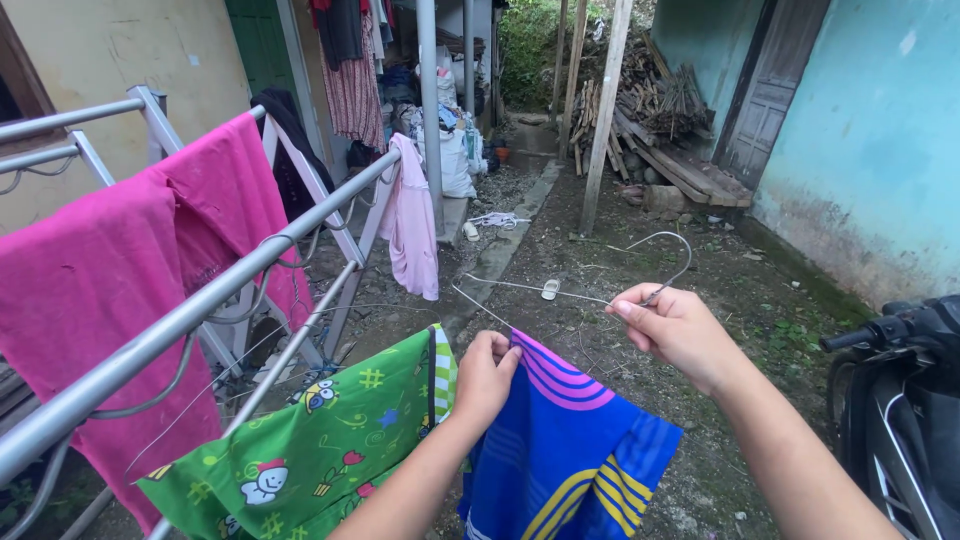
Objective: Hanging various items of clothing on a drying rack and a clothesline using hangers.
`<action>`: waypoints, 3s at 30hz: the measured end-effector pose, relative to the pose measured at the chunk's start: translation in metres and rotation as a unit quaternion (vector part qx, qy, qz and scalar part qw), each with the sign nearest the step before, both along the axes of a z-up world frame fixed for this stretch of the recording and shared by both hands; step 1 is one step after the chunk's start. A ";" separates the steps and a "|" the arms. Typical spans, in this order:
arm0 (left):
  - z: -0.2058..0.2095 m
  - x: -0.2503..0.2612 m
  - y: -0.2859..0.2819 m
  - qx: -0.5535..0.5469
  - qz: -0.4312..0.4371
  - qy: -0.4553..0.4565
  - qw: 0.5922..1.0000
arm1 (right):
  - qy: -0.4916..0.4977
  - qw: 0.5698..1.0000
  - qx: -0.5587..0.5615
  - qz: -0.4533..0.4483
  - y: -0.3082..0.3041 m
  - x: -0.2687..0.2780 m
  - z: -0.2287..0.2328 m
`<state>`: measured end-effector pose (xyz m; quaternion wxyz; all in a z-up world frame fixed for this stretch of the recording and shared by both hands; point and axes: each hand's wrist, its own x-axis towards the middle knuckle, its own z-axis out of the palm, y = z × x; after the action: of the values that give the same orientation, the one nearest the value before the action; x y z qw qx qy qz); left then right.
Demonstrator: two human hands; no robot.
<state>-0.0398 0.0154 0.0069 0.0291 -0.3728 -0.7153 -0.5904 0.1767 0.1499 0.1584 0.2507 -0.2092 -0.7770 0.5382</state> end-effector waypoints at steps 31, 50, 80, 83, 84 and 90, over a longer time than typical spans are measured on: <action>0.025 -0.042 0.028 0.207 -0.054 -0.222 0.951 | -0.124 0.987 0.102 -0.020 0.009 -0.023 -0.194; -0.008 -0.082 0.006 0.227 -0.062 -0.314 0.920 | -0.155 0.986 0.029 0.063 0.031 0.004 -0.045; 0.008 -0.062 -0.411 0.022 -0.045 -0.465 0.884 | 0.213 0.924 0.170 0.268 -0.210 -0.219 -0.031; -0.001 -0.055 -0.426 -0.067 0.089 -0.441 0.891 | 0.185 0.921 0.220 0.262 -0.233 -0.218 -0.030; -0.003 -0.050 -0.427 -0.120 0.107 -0.421 0.893 | 0.156 0.921 0.234 0.270 -0.234 -0.221 -0.034; -0.041 -0.053 -0.431 -0.249 0.149 -0.369 0.883 | 0.118 0.903 0.237 0.339 -0.228 -0.229 -0.052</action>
<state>-0.0929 -0.4155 -0.0337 -0.2433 -0.0117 -0.8450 -0.4761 -0.0524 -0.0782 0.1062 0.1846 0.1977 -0.8705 0.4112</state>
